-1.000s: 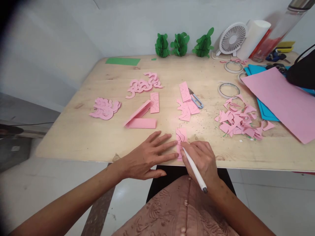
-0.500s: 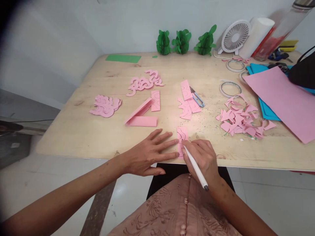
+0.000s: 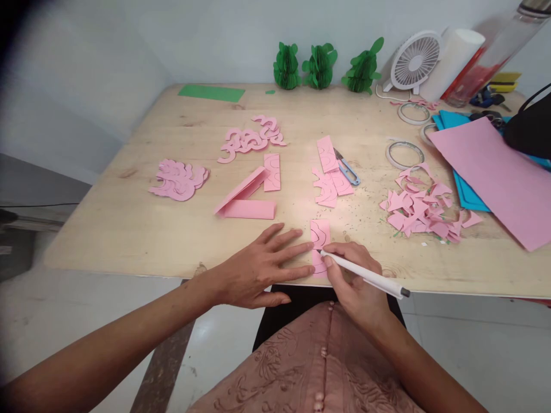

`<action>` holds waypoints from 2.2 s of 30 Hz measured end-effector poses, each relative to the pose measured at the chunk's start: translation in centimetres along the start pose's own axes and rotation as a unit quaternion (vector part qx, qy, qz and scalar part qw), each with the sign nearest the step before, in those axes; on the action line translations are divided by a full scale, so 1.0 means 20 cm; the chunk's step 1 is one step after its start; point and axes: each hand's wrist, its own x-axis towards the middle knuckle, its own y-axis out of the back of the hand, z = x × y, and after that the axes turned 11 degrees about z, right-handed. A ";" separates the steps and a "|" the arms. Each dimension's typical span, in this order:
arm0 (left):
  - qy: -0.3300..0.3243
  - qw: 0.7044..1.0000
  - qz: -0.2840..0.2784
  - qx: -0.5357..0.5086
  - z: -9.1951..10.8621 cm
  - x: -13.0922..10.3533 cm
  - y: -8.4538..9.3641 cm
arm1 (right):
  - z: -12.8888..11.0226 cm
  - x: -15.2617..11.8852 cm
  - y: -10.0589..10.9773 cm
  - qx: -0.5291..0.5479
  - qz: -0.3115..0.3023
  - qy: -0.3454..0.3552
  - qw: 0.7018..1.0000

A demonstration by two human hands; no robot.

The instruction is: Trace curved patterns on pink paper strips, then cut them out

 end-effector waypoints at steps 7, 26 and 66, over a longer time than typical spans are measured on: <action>-0.002 1.000 0.008 -0.006 0.00 0.00 0.00 | -0.01 0.00 -0.04 -0.040 0.011 0.016 0.999; 0.007 1.000 0.009 -0.014 0.00 0.00 0.00 | 0.00 0.00 -0.05 -0.067 0.011 0.055 0.996; 0.011 1.000 0.006 -0.002 0.01 0.00 0.00 | 0.01 -0.03 -0.02 -0.096 0.040 0.054 0.993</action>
